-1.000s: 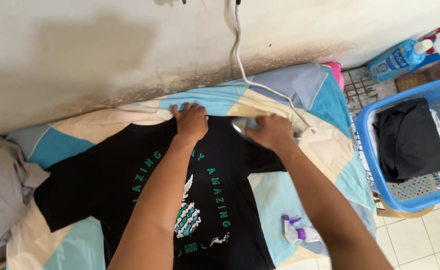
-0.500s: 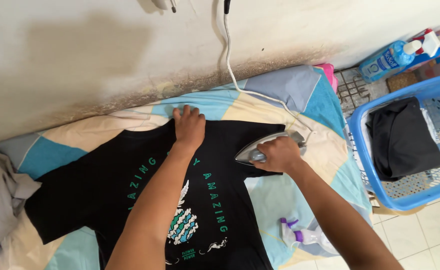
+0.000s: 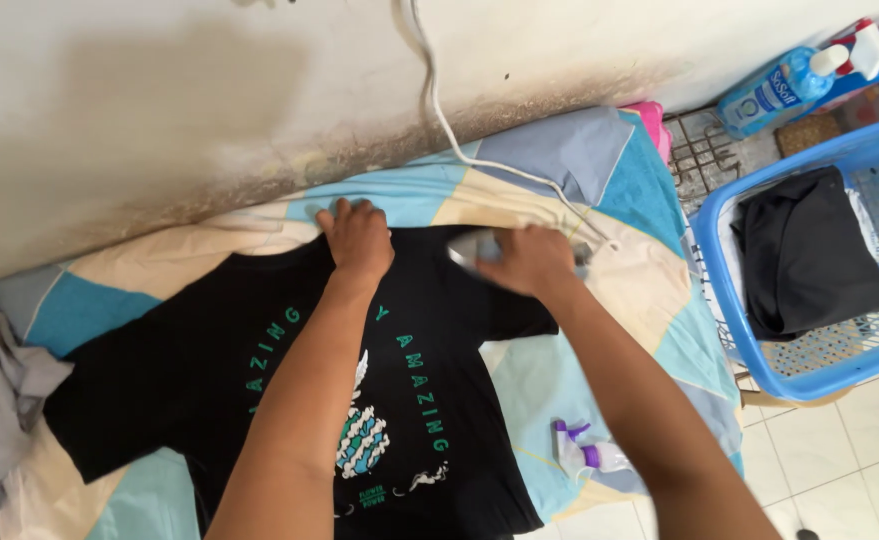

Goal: Ironing and folding a black t-shirt on a bed using a steam iron and spray bottle

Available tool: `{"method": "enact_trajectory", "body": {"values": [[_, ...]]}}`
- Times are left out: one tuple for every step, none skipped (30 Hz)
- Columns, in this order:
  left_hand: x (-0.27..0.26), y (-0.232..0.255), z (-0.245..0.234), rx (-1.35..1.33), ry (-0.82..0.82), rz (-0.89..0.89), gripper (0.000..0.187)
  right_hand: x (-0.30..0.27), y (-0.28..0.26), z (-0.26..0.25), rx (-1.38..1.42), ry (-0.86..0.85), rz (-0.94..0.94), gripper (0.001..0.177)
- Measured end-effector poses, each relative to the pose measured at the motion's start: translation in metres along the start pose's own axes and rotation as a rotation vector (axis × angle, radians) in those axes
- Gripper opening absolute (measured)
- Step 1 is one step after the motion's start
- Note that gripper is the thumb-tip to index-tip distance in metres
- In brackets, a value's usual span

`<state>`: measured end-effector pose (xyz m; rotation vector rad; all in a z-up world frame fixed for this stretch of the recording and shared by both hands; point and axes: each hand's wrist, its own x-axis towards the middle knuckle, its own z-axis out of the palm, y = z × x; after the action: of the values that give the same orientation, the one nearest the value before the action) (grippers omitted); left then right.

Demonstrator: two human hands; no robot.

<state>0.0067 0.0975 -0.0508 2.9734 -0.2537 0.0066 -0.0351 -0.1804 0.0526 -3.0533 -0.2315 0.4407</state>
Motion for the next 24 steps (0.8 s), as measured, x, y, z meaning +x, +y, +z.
{"method": "enact_trajectory", "body": {"values": [[-0.001, 0.002, -0.003, 0.001, -0.004, 0.006, 0.020, -0.016, 0.005, 0.001, 0.004, -0.001, 0.006, 0.075], [-0.001, 0.003, -0.005, 0.011, -0.003, 0.004, 0.019, -0.031, 0.010, 0.003, -0.100, -0.098, -0.107, 0.069], [0.001, 0.005, -0.008, 0.020, 0.001, 0.003, 0.019, -0.045, 0.015, 0.003, -0.205, -0.191, -0.220, 0.064], [0.001, 0.007, -0.017, 0.022, 0.001, 0.010, 0.019, -0.055, 0.021, 0.014, -0.201, -0.189, -0.213, 0.064], [-0.003, 0.011, -0.026, -0.011, 0.006, 0.008, 0.024, -0.068, 0.028, 0.024, -0.194, -0.046, -0.303, 0.053], [-0.007, 0.015, -0.034, -0.043, 0.010, 0.005, 0.031, -0.082, 0.035, 0.035, -0.186, 0.099, -0.390, 0.043], [-0.007, 0.018, -0.037, -0.044, 0.010, 0.005, 0.031, -0.080, 0.034, 0.037, -0.187, 0.098, -0.390, 0.043], [-0.007, 0.021, -0.041, -0.086, 0.028, -0.026, 0.036, -0.078, 0.034, 0.039, -0.170, 0.212, -0.410, 0.044], [-0.006, 0.023, -0.045, -0.129, 0.050, -0.057, 0.042, -0.075, 0.034, 0.040, -0.155, 0.329, -0.430, 0.046], [-0.004, 0.021, -0.038, -0.130, 0.053, -0.059, 0.042, -0.068, 0.027, 0.037, -0.158, 0.331, -0.432, 0.046], [-0.003, 0.018, -0.031, -0.067, 0.008, -0.063, 0.039, -0.061, 0.020, 0.035, -0.128, 0.419, -0.383, 0.047], [-0.003, 0.016, -0.024, -0.004, -0.037, -0.067, 0.037, -0.054, 0.013, 0.033, -0.097, 0.506, -0.332, 0.048], [0.000, 0.012, -0.013, -0.003, -0.039, -0.073, 0.037, -0.042, 0.005, 0.029, -0.095, 0.503, -0.338, 0.048], [0.003, 0.008, -0.003, 0.017, -0.042, -0.061, 0.029, -0.031, -0.002, 0.024, -0.058, 0.500, -0.242, 0.053], [0.005, 0.003, 0.008, 0.038, -0.046, -0.050, 0.022, -0.020, -0.010, 0.020, -0.020, 0.496, -0.146, 0.057], [0.005, 0.004, 0.004, 0.041, -0.048, -0.056, 0.022, -0.010, -0.016, 0.016, -0.016, 0.493, -0.152, 0.057], [0.006, 0.005, 0.001, 0.031, -0.056, -0.057, 0.022, -0.001, -0.023, 0.011, -0.001, 0.390, -0.077, 0.059], [0.007, 0.006, -0.002, 0.022, -0.063, -0.059, 0.022, 0.008, -0.029, 0.006, 0.013, 0.286, -0.003, 0.061], [0.007, 0.003, 0.002, 0.024, -0.064, -0.060, 0.022, 0.017, -0.029, 0.008, 0.015, 0.285, -0.004, 0.061], [0.006, 0.000, 0.005, 0.022, -0.068, -0.065, 0.020, 0.027, -0.029, 0.009, 0.020, 0.172, 0.019, 0.063], [0.008, -0.001, 0.009, 0.017, -0.071, -0.064, 0.018, 0.036, -0.027, 0.010, 0.022, 0.062, 0.049, 0.066], [0.007, 0.001, 0.003, 0.017, -0.071, -0.059, 0.018, 0.033, -0.027, 0.006, 0.023, 0.063, 0.054, 0.066], [0.006, 0.003, -0.004, 0.001, -0.083, -0.080, 0.019, 0.031, -0.027, 0.003, 0.023, 0.031, 0.029, 0.068], [0.005, 0.005, -0.011, -0.014, -0.095, -0.101, 0.021, 0.028, -0.026, -0.001, 0.023, -0.001, 0.004, 0.071]]}}
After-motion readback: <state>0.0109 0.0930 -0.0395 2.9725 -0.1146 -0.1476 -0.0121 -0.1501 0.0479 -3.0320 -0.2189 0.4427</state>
